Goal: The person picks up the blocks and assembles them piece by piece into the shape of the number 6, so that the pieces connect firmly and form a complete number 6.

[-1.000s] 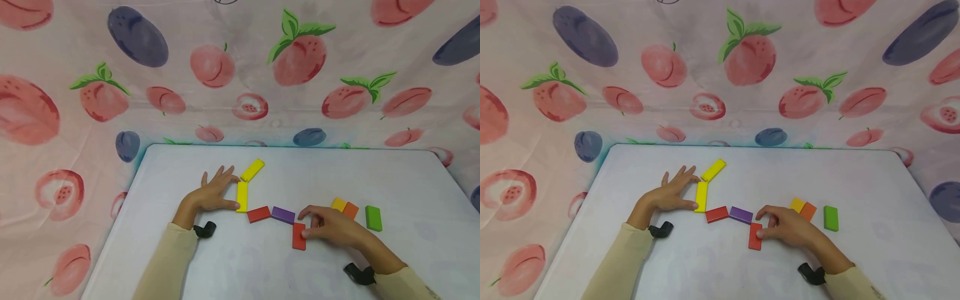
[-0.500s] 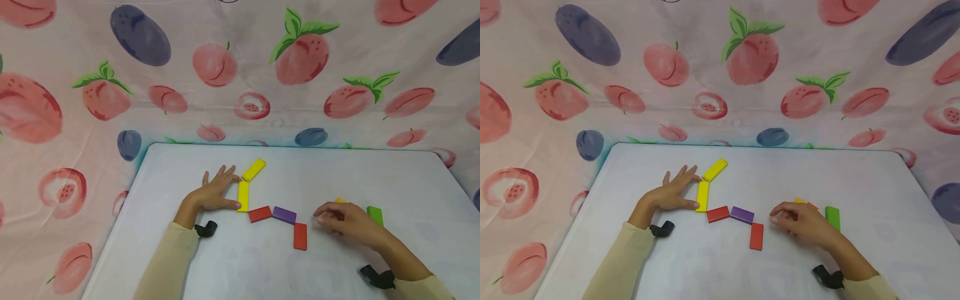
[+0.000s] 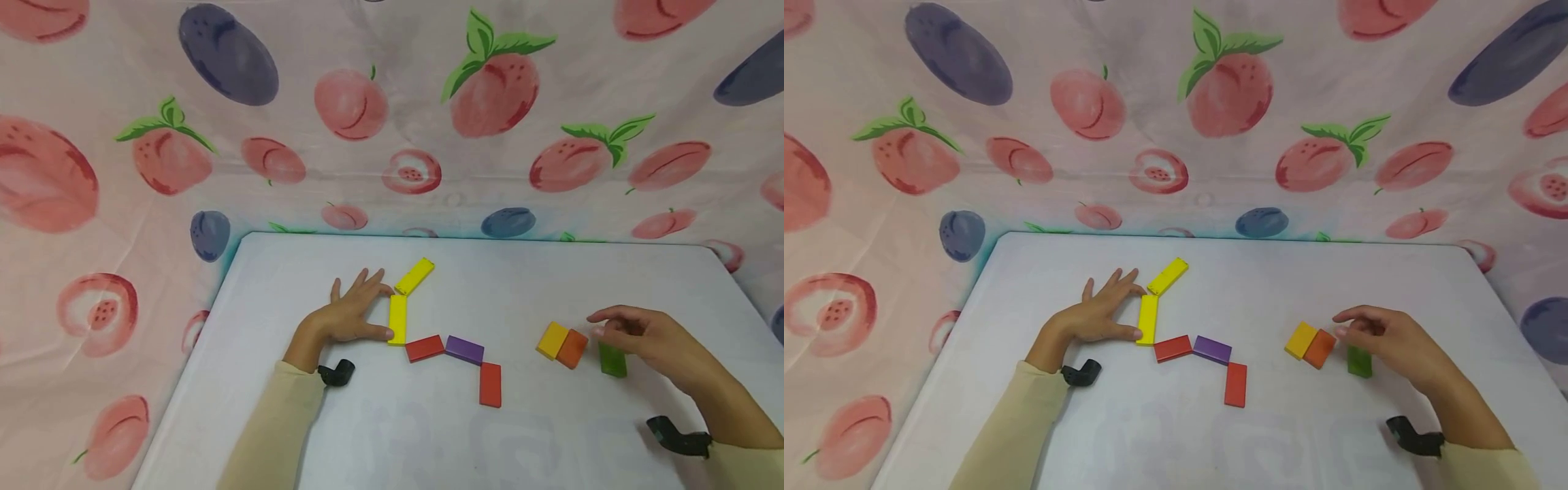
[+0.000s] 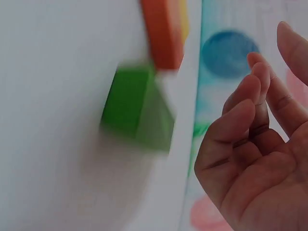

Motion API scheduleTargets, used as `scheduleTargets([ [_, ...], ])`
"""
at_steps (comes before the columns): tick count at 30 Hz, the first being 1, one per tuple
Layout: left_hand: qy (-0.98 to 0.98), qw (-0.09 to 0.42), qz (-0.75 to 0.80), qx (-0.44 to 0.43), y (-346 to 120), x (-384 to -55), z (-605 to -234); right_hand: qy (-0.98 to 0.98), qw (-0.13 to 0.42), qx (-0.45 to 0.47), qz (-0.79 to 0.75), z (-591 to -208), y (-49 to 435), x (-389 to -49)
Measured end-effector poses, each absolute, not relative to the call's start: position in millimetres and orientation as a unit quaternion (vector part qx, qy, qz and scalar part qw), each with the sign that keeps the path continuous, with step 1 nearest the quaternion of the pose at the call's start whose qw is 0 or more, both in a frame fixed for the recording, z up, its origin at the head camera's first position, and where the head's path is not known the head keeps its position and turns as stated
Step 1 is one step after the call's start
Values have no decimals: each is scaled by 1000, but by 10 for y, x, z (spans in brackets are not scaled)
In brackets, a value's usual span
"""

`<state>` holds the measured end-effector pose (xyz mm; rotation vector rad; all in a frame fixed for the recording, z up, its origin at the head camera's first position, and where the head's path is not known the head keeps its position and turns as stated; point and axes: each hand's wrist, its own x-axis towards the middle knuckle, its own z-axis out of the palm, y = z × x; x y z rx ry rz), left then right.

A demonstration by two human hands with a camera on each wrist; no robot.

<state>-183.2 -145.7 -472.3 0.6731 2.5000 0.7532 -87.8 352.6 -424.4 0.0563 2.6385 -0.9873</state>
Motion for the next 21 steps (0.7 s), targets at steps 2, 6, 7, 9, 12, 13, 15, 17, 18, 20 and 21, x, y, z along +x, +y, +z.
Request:
scheduleTargets([
  [2, 904, 220, 272, 246, -1462, -1837, -4727, 924, 167, 32, -341, -4296, 3673, -890],
  [6, 903, 221, 274, 245, -1460, -1844, -4728, 918, 207, 46, -336, -4427, 3907, -899],
  [7, 903, 222, 274, 244, -1459, -1845, -4727, 916, 218, 48, -334, -4458, 3949, -899],
  [9, 903, 224, 275, 244, -1453, -1843, -4721, 913, 236, 52, -329, -4511, 4009, -902],
  [12, 904, 223, 272, 244, -1450, -1839, -4715, 915, 251, 47, -314, -4555, 4052, -917],
  [13, 904, 222, 271, 244, -1450, -1838, -4711, 915, 254, 43, -311, -4560, 4055, -923],
  [15, 906, 220, 269, 243, -1451, -1836, -4707, 915, 259, 39, -306, -4565, 4047, -940],
  [17, 906, 217, 269, 243, -1452, -1835, -4705, 915, 263, 35, -305, -4562, 4035, -956],
  [18, 906, 217, 270, 243, -1451, -1835, -4706, 914, 265, 35, -306, -4558, 4031, -961],
  [20, 906, 217, 272, 243, -1447, -1835, -4709, 911, 269, 33, -312, -4551, 4033, -971],
  [21, 905, 216, 274, 243, -1444, -1834, -4711, 910, 270, 33, -313, -4546, 4038, -974],
])
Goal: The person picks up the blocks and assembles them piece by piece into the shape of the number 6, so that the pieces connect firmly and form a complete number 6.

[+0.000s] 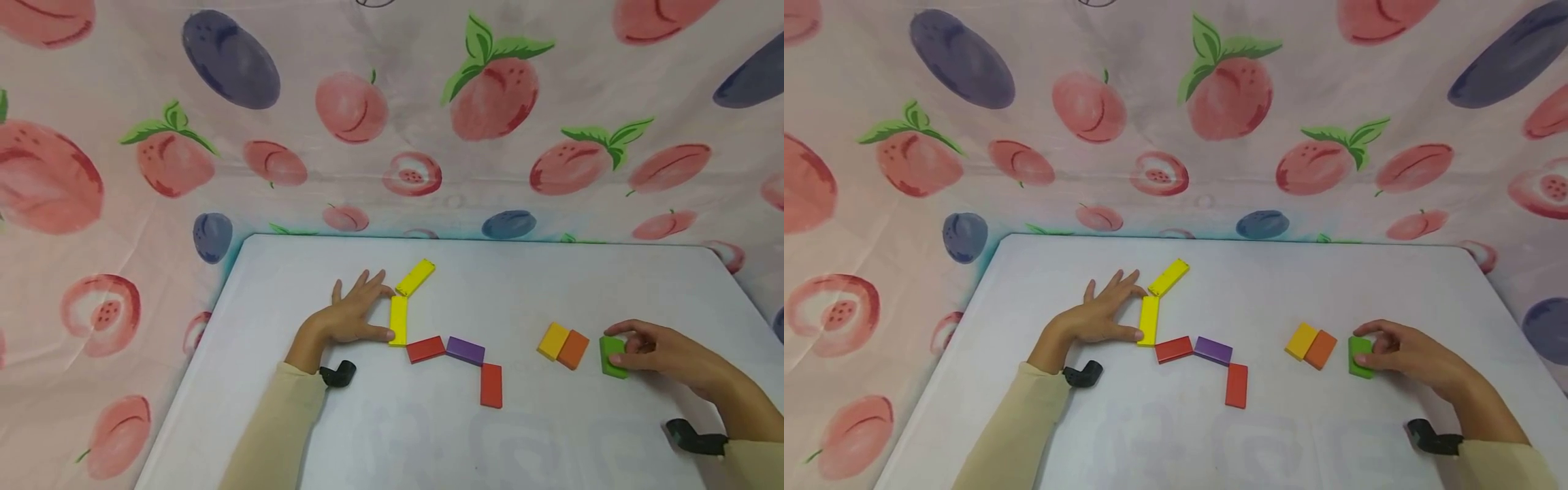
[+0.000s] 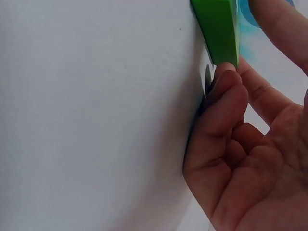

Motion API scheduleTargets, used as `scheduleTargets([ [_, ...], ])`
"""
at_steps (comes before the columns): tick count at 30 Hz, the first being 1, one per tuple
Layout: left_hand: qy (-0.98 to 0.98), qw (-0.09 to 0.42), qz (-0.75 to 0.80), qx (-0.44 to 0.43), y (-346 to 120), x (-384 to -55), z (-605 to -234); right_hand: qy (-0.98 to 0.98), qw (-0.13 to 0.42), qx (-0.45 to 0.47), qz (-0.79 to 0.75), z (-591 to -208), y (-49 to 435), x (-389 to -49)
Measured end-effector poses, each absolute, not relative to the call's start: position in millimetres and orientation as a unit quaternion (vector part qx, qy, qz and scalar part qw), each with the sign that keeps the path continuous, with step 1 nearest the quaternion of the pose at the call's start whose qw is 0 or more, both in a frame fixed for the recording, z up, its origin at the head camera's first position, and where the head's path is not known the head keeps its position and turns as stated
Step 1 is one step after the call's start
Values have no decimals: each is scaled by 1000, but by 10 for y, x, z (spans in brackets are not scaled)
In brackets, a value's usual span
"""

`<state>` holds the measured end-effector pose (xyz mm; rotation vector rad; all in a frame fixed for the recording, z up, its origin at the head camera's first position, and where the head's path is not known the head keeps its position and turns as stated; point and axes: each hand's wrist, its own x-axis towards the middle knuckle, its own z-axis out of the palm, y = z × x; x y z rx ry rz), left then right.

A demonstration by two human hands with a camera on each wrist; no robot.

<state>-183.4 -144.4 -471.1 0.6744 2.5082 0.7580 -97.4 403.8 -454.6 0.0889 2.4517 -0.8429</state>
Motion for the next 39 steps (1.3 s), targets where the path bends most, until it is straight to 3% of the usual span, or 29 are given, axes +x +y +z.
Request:
scheduleTargets([
  [23, 906, 220, 272, 238, -1401, -1830, -4711, 922, 236, 19, -308, -4576, 4041, -926],
  [39, 907, 221, 274, 232, -1414, -1834, -4700, 914, 255, 55, -310, -4555, 3969, -948],
])
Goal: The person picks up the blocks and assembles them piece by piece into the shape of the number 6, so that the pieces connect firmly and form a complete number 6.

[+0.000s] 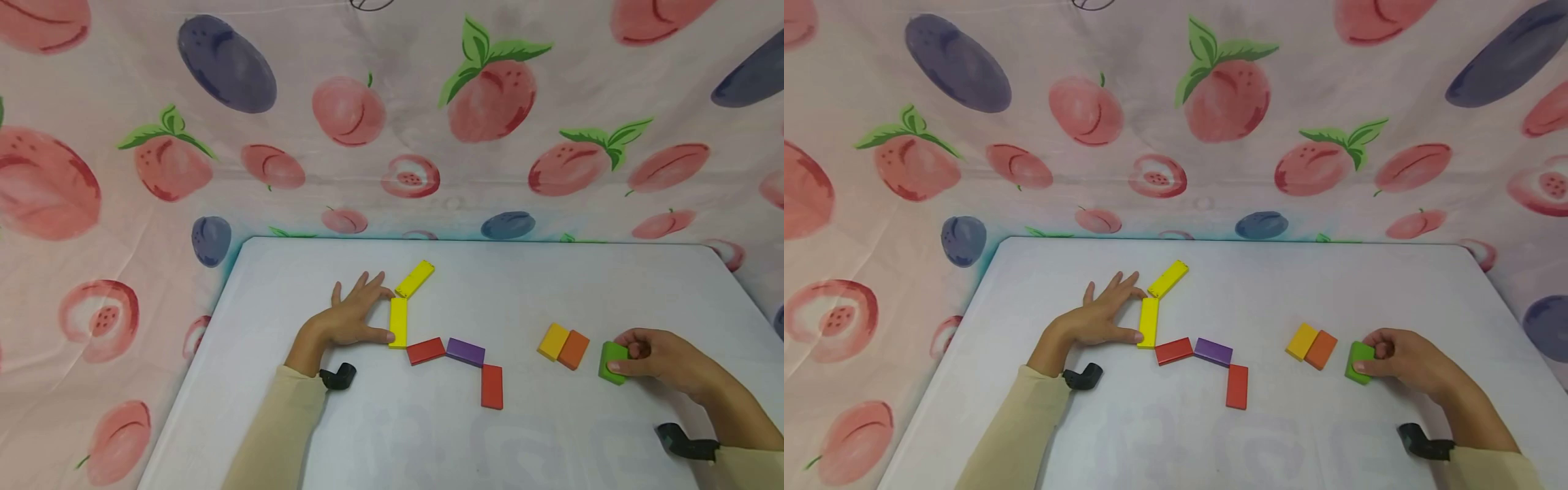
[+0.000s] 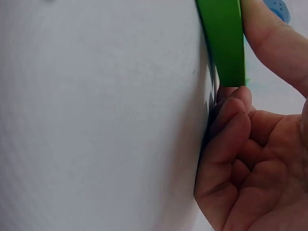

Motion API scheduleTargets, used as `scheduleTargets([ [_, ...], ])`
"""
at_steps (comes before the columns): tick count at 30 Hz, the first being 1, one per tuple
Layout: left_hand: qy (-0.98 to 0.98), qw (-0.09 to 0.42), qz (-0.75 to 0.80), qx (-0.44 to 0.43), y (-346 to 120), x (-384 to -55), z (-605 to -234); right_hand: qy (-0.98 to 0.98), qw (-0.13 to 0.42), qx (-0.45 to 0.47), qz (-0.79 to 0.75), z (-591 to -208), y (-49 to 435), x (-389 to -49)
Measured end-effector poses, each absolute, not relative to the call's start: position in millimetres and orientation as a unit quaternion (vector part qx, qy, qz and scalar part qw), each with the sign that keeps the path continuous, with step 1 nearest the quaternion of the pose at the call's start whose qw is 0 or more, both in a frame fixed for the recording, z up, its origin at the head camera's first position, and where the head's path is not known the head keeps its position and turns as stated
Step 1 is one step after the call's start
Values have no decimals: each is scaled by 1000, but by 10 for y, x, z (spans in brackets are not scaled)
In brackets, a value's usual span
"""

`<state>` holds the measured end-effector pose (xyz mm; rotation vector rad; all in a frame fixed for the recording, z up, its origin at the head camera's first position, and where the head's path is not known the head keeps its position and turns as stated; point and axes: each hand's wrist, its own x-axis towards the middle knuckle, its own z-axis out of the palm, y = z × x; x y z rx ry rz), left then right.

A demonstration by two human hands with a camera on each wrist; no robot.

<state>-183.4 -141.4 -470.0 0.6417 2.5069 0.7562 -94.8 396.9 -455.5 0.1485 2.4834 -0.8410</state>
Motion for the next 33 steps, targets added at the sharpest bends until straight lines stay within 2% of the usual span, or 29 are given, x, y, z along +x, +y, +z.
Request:
scheduleTargets([
  [12, 907, 221, 273, 230, -1436, -1845, -4713, 907, 267, 56, -321, -4550, 3995, -989],
  [22, 906, 221, 274, 237, -1423, -1847, -4737, 912, 247, 64, -320, -4508, 3983, -951],
  [33, 907, 221, 270, 236, -1432, -1851, -4737, 867, 278, 78, -405, -4489, 3858, -865],
])
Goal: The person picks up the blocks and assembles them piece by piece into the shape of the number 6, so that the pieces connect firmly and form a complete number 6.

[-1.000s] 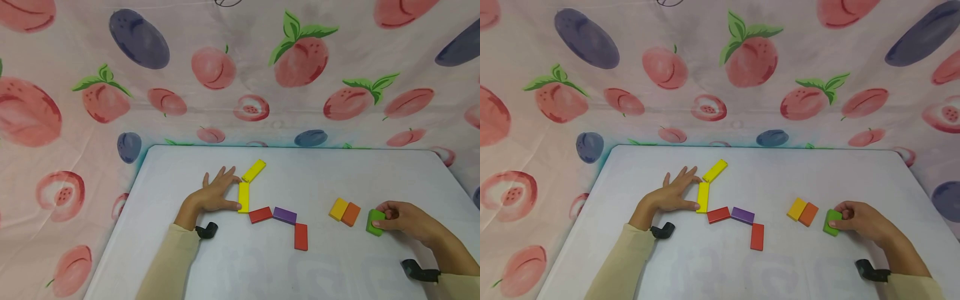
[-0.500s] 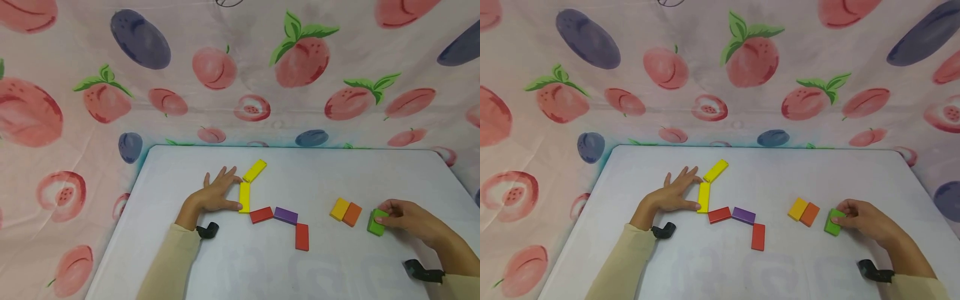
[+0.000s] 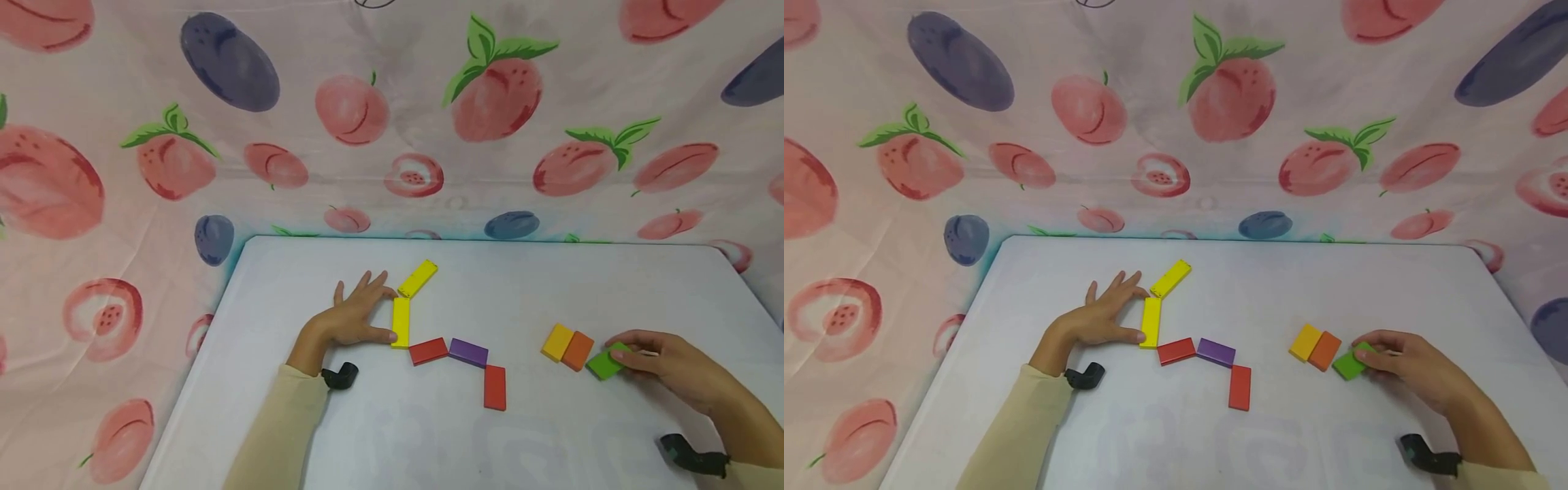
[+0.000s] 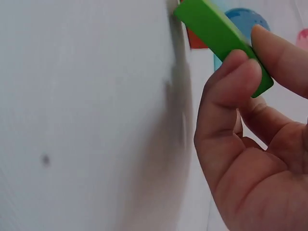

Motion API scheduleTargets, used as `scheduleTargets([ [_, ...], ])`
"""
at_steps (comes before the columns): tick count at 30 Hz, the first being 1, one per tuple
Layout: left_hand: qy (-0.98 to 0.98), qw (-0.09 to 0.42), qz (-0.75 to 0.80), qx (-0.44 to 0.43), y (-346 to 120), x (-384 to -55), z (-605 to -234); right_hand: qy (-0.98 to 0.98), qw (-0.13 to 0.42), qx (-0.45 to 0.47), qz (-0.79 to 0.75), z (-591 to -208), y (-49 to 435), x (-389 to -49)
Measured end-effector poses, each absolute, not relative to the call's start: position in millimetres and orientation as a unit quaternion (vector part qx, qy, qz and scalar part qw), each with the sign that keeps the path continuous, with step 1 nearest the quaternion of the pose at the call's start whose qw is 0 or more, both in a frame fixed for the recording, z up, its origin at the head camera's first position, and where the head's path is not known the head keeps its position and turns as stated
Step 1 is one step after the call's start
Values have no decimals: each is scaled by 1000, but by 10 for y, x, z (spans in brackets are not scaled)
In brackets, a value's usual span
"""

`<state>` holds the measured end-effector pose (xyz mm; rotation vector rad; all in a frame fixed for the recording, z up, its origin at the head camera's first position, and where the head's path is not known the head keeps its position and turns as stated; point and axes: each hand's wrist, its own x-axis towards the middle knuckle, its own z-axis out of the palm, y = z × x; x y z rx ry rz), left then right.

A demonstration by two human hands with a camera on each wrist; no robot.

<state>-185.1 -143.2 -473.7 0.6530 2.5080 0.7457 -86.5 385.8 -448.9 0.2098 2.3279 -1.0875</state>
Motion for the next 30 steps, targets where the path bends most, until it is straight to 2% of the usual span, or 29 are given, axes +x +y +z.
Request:
scheduleTargets([
  [15, 906, 223, 271, 237, -1434, -1852, -4727, 793, 299, 46, -528, -4420, 3553, -728],
  [30, 906, 223, 269, 238, -1433, -1854, -4725, 768, 341, -10, -542, -4347, 3093, -616],
])
